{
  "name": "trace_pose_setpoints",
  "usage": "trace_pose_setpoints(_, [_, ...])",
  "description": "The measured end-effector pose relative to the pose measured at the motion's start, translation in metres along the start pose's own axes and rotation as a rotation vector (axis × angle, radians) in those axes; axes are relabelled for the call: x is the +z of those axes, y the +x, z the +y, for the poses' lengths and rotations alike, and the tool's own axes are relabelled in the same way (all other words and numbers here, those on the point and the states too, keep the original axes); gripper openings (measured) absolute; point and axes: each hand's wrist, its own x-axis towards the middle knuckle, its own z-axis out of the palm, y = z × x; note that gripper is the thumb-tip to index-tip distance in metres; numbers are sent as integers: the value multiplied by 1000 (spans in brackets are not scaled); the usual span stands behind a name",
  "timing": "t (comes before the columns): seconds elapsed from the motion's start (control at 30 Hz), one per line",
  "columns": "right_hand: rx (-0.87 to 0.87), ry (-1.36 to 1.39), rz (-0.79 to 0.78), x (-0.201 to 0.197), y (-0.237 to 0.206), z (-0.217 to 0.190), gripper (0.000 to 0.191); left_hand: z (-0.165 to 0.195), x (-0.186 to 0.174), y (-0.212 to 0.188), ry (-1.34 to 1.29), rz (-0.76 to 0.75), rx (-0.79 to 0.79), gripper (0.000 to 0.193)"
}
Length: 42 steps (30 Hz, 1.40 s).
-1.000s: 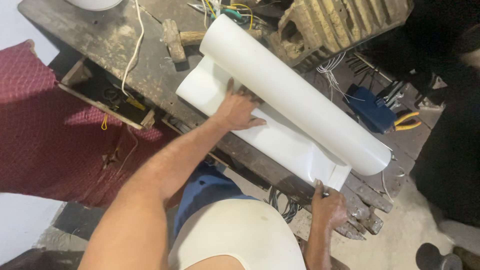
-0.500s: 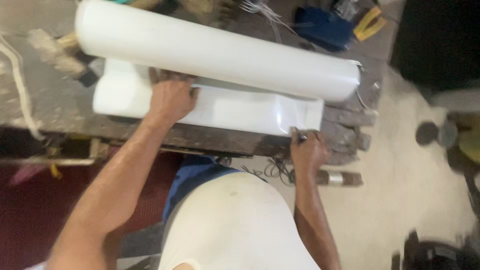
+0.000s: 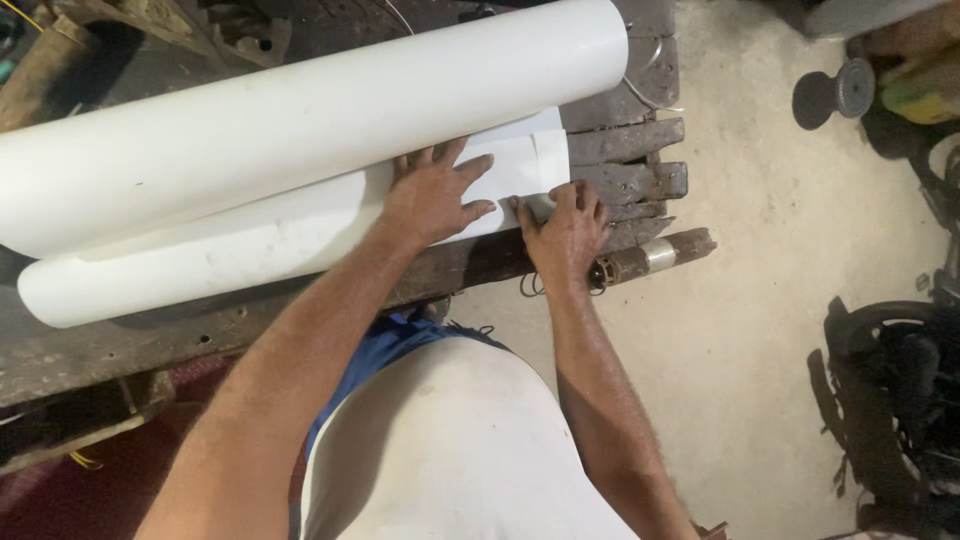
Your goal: The person unrolls a large white plastic sheet on a wooden workbench, then folds and presses it flat with both hands, repeatedly aligning the edges and smoothing the surface while working around an electric motor and hand tools on the bench.
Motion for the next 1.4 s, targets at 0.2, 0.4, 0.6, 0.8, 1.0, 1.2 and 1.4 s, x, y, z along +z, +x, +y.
trace_pose_setpoints(0.2, [97, 124, 39, 17, 23, 23, 72, -5, 5, 4, -24, 6, 15, 66])
trace_pose_setpoints(0.4, [139, 215, 120, 15, 50, 41, 50, -5, 1, 7, -8, -34, 8, 65])
trace_pose_setpoints(0.6, [123, 250, 190, 26, 50, 69, 25, -6, 0, 7, -13, -5, 27, 67])
trace_pose_setpoints(0.8, [62, 468, 195, 6, 58, 110, 16, 2, 1, 14, -36, 31, -4, 64])
trace_pose_setpoints(1.0, [-267, 1104, -489, -52, 34, 56, 21, 9, 12, 25, -70, 33, -65, 64])
trace_pose_setpoints(1.2, [-1201, 678, -801, -34, 80, -104, 28, 24, 45, 50, -92, 251, -138, 60])
trace_pose_setpoints(1.4, [-1106, 526, -961, 23, 78, -213, 30, 42, 60, 16, -87, 528, -183, 55])
